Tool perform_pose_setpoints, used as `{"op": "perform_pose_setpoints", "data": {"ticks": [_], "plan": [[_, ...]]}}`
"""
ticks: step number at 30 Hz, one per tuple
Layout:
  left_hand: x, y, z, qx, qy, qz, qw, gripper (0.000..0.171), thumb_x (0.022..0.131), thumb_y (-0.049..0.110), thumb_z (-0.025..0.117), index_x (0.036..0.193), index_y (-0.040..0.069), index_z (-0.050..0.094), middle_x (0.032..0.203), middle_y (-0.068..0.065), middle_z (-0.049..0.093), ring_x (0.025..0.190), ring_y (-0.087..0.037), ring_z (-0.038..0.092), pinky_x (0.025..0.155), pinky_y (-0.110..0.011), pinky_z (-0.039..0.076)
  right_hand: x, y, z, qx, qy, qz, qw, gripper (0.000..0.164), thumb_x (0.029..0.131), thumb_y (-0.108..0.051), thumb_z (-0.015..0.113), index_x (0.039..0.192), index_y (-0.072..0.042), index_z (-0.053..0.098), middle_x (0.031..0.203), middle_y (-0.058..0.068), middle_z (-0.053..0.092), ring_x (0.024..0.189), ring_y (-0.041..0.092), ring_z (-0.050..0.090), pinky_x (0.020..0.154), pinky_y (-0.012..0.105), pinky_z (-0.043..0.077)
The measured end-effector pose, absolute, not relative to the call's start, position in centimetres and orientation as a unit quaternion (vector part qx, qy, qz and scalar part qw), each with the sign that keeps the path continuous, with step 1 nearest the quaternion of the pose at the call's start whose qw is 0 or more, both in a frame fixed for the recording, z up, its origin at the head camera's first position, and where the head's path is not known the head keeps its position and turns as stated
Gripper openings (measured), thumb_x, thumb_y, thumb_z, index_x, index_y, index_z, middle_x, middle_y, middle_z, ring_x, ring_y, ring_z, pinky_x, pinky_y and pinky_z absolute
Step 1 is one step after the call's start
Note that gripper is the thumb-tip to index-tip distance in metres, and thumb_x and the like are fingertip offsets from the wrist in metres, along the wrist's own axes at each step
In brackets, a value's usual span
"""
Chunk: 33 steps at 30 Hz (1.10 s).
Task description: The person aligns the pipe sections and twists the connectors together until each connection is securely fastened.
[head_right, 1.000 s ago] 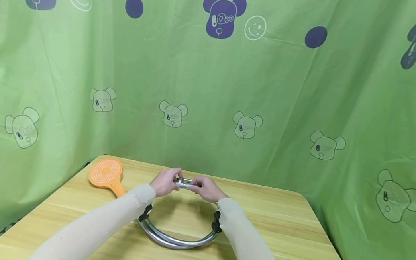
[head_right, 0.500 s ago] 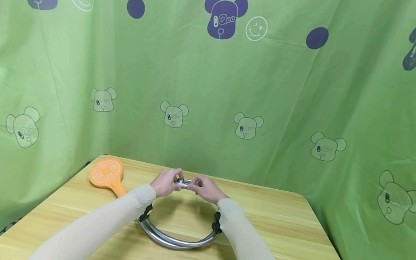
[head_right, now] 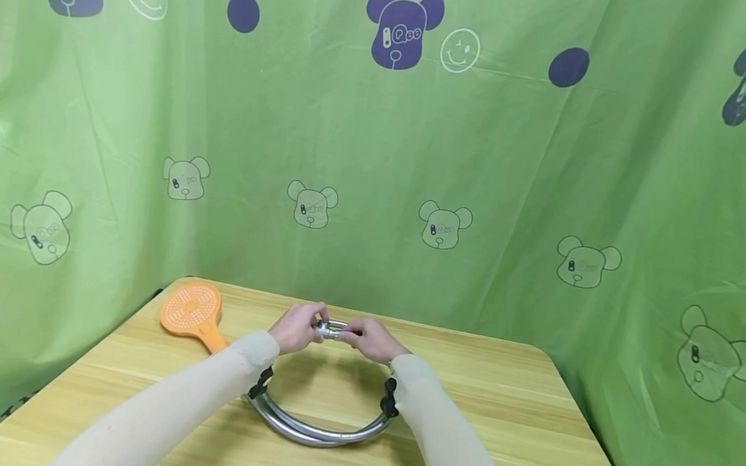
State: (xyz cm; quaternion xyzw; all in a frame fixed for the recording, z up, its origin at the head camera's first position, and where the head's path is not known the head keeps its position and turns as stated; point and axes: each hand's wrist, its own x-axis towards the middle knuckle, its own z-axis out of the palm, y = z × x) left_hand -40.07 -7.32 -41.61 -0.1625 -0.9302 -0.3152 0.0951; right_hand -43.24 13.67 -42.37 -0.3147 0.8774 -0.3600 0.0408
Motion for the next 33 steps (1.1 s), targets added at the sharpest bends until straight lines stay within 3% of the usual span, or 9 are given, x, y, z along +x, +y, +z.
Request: {"op": "perform_pose_setpoints", "data": {"ticks": [2,9,17,22,26,33], "plan": [[-40.02,-7.30,-41.56,-0.162,-0.929,-0.318,0.093,0.031,0.078,0.005,0.082,0.102,0.014,0.065,0.089,-0.003,0.068,0.075,-0.016,0.058,0.065,-0.029,0.050,-43.14,13.65,-42.24,-0.310,0.880,-0.357,0.046,0.023,0.101,-0.024,0.062,0.087,-0.007,0.070,0.074,-0.001,0.054,0.062,0.010,0.042,0.053,0.022,0.036],[-39.85,-7.24,-41.33,-0.165,-0.930,-0.314,0.097,0.031,0.078,0.006,0.082,0.103,0.014,0.065,0.091,-0.004,0.069,0.076,-0.016,0.059,0.067,-0.030,0.051,-42.94,13.43,-42.28,-0.288,0.868,-0.401,0.054,0.018,0.101,-0.022,0.061,0.105,-0.004,0.063,0.080,0.008,0.058,0.066,0.014,0.046,0.053,0.025,0.037],[-40.02,-7.06,-41.76,-0.165,-0.931,-0.311,0.098,0.032,0.076,0.004,0.083,0.101,0.014,0.065,0.089,-0.002,0.068,0.076,-0.016,0.058,0.068,-0.031,0.050,-42.61,13.45,-42.18,-0.298,0.878,-0.372,0.048,0.024,0.103,-0.022,0.057,0.089,-0.004,0.065,0.074,0.003,0.055,0.063,0.012,0.042,0.056,0.024,0.035],[-39.93,-7.00,-41.96,-0.165,-0.930,-0.316,0.093,0.031,0.077,0.005,0.082,0.100,0.015,0.065,0.087,-0.001,0.067,0.074,-0.015,0.058,0.066,-0.030,0.050,-42.24,13.42,-42.20,-0.282,0.878,-0.381,0.067,0.015,0.096,-0.018,0.067,0.096,-0.003,0.067,0.081,0.000,0.056,0.072,0.013,0.046,0.062,0.026,0.039],[-39.83,-7.08,-41.60,-0.162,-0.927,-0.325,0.093,0.030,0.079,0.004,0.081,0.101,0.015,0.064,0.087,-0.002,0.067,0.075,-0.015,0.059,0.066,-0.031,0.051,-42.31,13.29,-42.19,-0.271,0.869,-0.408,0.062,0.016,0.094,-0.013,0.069,0.103,-0.003,0.060,0.084,0.002,0.057,0.075,0.015,0.048,0.066,0.028,0.041],[-39.85,-7.31,-41.16,-0.155,-0.930,-0.322,0.091,0.031,0.079,0.005,0.080,0.104,0.014,0.064,0.092,-0.003,0.068,0.078,-0.016,0.060,0.070,-0.031,0.052,-42.95,13.24,-42.23,-0.297,0.872,-0.388,0.038,0.013,0.096,-0.020,0.068,0.096,-0.007,0.065,0.081,0.004,0.057,0.071,0.014,0.047,0.061,0.026,0.041]]}}
